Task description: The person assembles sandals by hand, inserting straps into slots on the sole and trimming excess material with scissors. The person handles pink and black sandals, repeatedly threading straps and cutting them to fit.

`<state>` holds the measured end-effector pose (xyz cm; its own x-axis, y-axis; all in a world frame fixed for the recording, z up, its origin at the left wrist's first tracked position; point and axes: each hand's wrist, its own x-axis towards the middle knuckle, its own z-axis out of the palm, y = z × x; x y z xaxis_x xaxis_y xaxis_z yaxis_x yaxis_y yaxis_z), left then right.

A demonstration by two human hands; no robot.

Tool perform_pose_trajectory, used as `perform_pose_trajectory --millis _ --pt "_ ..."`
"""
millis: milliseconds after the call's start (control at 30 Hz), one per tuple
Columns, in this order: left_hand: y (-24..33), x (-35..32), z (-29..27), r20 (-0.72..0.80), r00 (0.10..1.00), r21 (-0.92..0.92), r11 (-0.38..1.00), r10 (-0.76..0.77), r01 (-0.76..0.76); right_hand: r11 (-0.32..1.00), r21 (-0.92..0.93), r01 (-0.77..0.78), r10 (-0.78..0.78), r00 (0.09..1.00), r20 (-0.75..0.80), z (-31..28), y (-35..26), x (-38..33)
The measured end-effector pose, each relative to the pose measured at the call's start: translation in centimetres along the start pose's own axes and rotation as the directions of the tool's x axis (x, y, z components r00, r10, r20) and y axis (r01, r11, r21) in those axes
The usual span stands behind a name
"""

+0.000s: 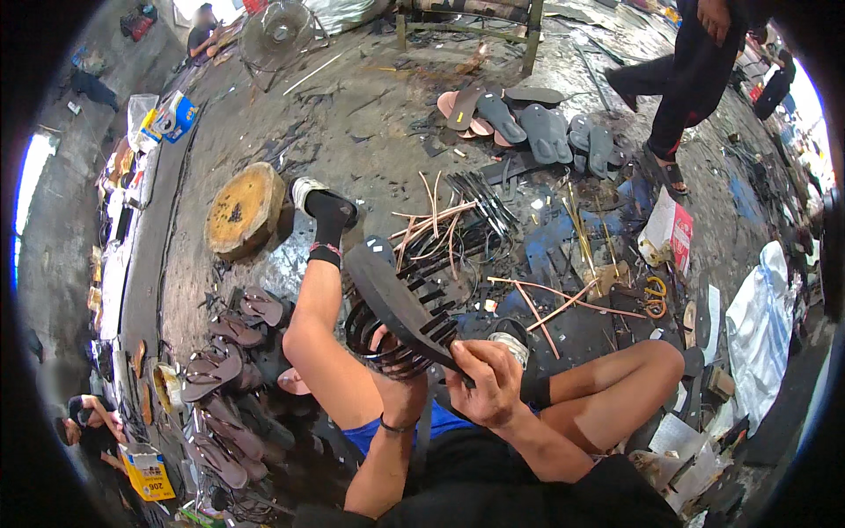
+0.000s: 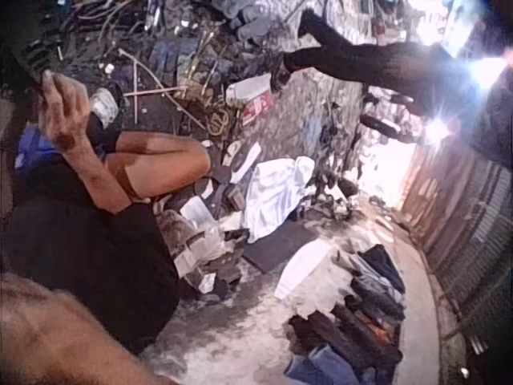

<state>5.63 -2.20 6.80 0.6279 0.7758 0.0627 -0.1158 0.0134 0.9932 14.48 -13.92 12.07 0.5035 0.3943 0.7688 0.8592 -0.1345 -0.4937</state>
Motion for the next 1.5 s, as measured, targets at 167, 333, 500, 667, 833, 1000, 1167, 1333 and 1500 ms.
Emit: perform_pose_trajectory --millis 167,333,500,667,833,1000,1167,1333,1500 --pt "1.4 0.3 0.7 -0.017 0.994 -0.149 0.983 -0.111 0.108 0.997 0.046 -0.068 0.068 0.998 0.013 -0.3 0.2 0.3" --pt "4.7 2.9 2.7 0.000 0.994 -0.195 0.975 -0.109 0.107 0.534 0.429 -0.729 0.704 0.664 0.253 0.2 0.2 0.3" --pt "4.6 3.3 3.3 0.010 0.996 0.082 0.992 -0.092 0.091 0.005 0.632 -0.775 0.711 0.447 0.543 0.5 2.7 -0.9" --pt "3.3 4.4 3.1 0.106 0.987 0.105 0.989 -0.118 0.107 0.101 0.571 -0.815 0.676 0.477 0.561 0.7 2.6 -1.9" --pt "-0.8 5.5 1.0 0.014 1.000 0.129 0.991 0.019 -0.020 0.262 0.531 -0.806 0.615 0.563 0.552 1.4 1.0 -2.6" --pt "-0.6 5.7 0.1 0.082 0.996 0.090 0.995 0.045 -0.053 0.184 0.546 -0.817 0.650 0.518 0.557 1.6 0.4 -3.2" --pt "1.5 5.7 0.3 0.081 0.958 -0.116 0.952 -0.276 0.284 -0.185 0.546 -0.817 0.686 0.290 0.667 1.2 1.4 -2.2" --pt "3.0 5.7 -1.1 0.288 0.830 -0.079 0.852 -0.478 0.518 -0.475 0.485 -0.734 0.481 0.245 0.842 1.7 2.6 -3.5" --pt "-1.9 2.5 -3.9 0.309 0.948 -0.480 0.847 -0.079 0.227 -0.528 0.418 -0.739 0.438 0.185 0.880 3.0 2.6 -5.1"
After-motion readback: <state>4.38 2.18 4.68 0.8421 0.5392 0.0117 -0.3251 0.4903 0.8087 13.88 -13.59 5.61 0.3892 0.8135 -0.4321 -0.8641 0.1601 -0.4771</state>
